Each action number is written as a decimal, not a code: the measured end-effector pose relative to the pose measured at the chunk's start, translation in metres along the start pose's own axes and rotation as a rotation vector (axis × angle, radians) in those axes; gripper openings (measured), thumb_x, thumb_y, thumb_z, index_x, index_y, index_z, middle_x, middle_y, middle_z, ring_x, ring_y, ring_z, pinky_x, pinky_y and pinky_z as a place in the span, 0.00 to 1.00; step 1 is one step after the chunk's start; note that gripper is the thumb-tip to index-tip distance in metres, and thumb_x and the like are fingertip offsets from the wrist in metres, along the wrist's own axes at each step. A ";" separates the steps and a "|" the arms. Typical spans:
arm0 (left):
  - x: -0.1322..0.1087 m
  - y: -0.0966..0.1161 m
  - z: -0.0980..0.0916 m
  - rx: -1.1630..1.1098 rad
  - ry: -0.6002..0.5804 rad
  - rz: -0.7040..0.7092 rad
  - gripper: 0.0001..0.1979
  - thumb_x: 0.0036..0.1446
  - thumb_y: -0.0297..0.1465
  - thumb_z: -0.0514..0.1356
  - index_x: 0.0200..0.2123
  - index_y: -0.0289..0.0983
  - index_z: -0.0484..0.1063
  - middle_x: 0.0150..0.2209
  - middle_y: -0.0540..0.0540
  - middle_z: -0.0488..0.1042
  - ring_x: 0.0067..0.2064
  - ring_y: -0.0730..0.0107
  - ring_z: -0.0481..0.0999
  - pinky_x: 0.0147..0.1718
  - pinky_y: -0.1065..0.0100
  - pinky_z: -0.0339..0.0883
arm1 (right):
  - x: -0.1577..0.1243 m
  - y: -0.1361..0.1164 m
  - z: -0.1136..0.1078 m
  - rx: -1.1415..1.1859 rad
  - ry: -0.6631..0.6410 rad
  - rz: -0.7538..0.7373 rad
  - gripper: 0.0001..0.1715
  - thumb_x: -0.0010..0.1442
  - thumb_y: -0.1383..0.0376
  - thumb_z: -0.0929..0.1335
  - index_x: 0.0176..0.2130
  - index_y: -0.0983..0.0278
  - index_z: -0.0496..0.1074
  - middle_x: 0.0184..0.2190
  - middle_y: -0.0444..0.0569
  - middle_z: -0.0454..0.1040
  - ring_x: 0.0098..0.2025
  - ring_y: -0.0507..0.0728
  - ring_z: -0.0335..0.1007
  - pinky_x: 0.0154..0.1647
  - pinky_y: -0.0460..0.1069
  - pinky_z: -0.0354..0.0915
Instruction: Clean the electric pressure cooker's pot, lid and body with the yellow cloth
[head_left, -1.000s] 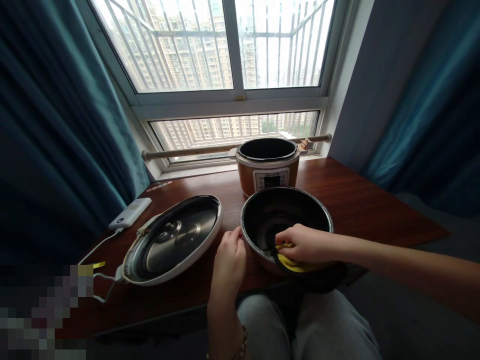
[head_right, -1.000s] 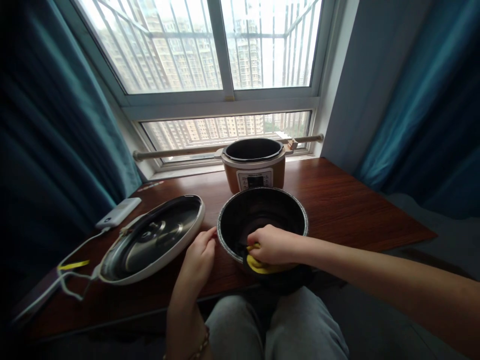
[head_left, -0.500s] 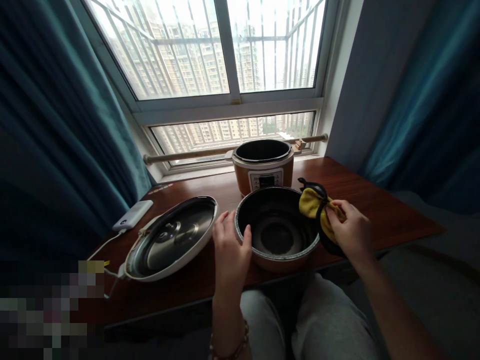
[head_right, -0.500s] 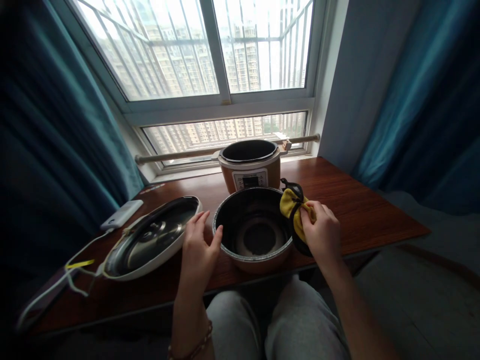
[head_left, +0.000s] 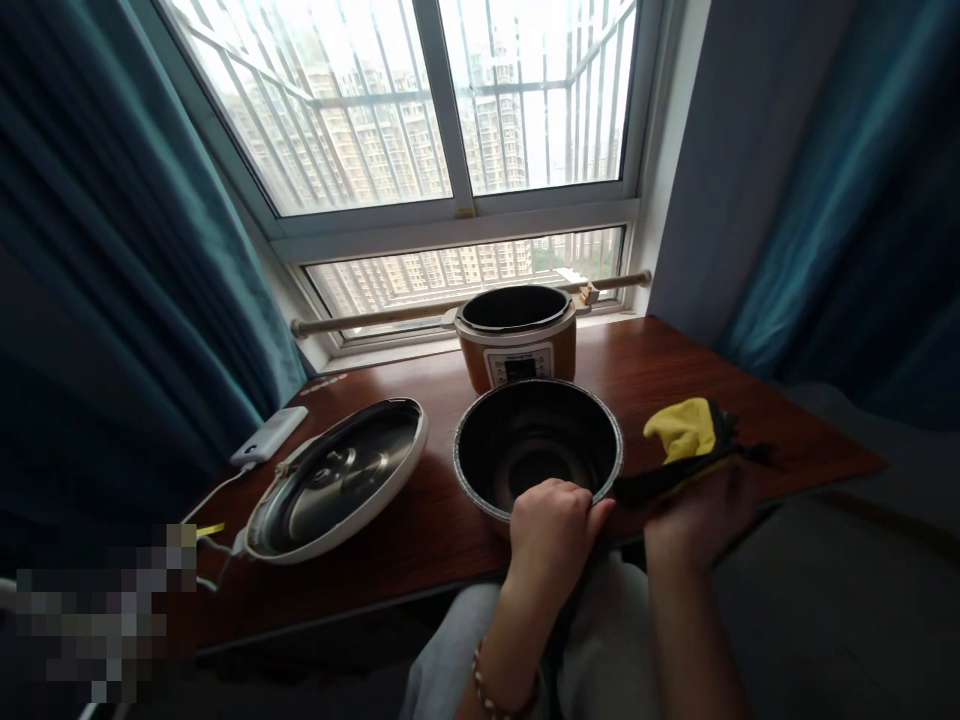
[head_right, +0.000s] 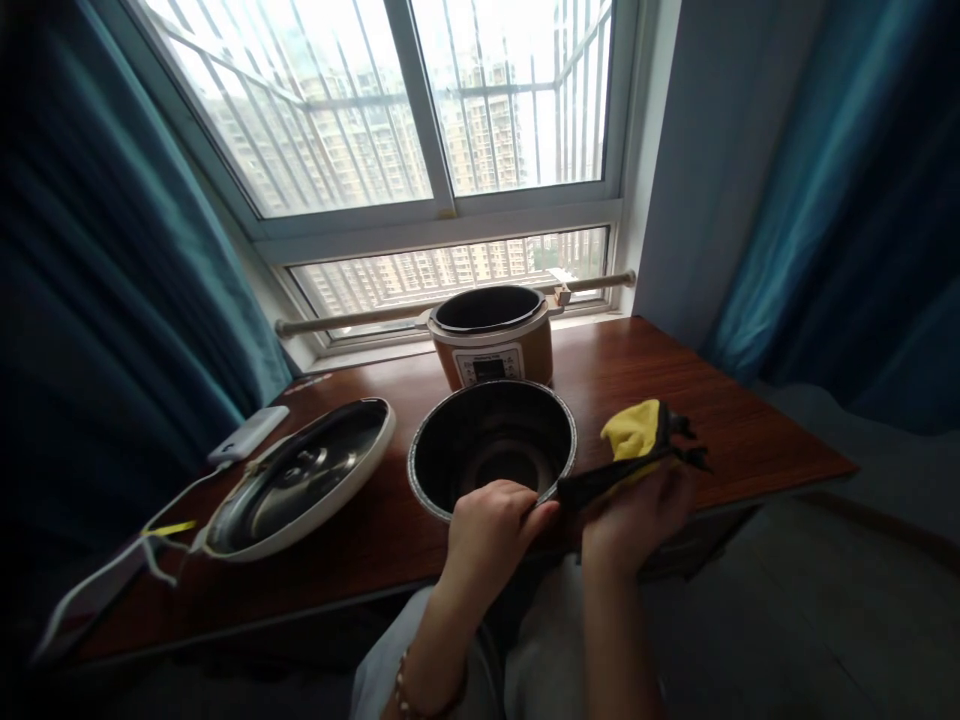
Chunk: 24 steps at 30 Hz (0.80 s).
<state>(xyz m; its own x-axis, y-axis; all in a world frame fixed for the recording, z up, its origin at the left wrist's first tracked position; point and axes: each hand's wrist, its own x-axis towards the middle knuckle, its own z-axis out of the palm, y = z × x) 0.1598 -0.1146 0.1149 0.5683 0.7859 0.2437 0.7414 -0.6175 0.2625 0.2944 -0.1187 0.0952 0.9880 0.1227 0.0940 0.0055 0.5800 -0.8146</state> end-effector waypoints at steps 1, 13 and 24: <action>0.000 0.000 -0.001 0.010 -0.002 0.012 0.18 0.60 0.41 0.51 0.24 0.38 0.73 0.28 0.47 0.76 0.32 0.65 0.75 0.28 0.68 0.59 | 0.004 0.003 -0.008 -0.014 -0.008 0.046 0.12 0.56 0.60 0.62 0.40 0.61 0.65 0.39 0.47 0.70 0.39 0.57 0.69 0.41 0.54 0.67; -0.004 -0.012 -0.009 -0.041 0.059 -0.100 0.23 0.61 0.46 0.47 0.27 0.43 0.77 0.29 0.46 0.78 0.32 0.66 0.75 0.26 0.69 0.51 | 0.003 0.065 -0.020 -0.252 -0.296 0.888 0.05 0.47 0.63 0.67 0.26 0.63 0.68 0.20 0.46 0.73 0.26 0.57 0.73 0.29 0.51 0.71; -0.013 -0.032 -0.029 -0.468 0.245 -0.101 0.13 0.57 0.40 0.56 0.29 0.41 0.78 0.32 0.48 0.79 0.34 0.67 0.77 0.35 0.70 0.64 | -0.021 0.053 -0.008 -0.242 -0.465 0.793 0.14 0.52 0.55 0.65 0.33 0.63 0.68 0.29 0.48 0.76 0.32 0.58 0.73 0.31 0.51 0.71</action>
<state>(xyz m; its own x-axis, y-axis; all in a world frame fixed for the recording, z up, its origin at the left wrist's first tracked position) 0.1184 -0.1063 0.1309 0.3615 0.8462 0.3915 0.5177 -0.5314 0.6705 0.2755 -0.0968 0.0451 0.5573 0.7476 -0.3614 -0.5567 0.0135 -0.8306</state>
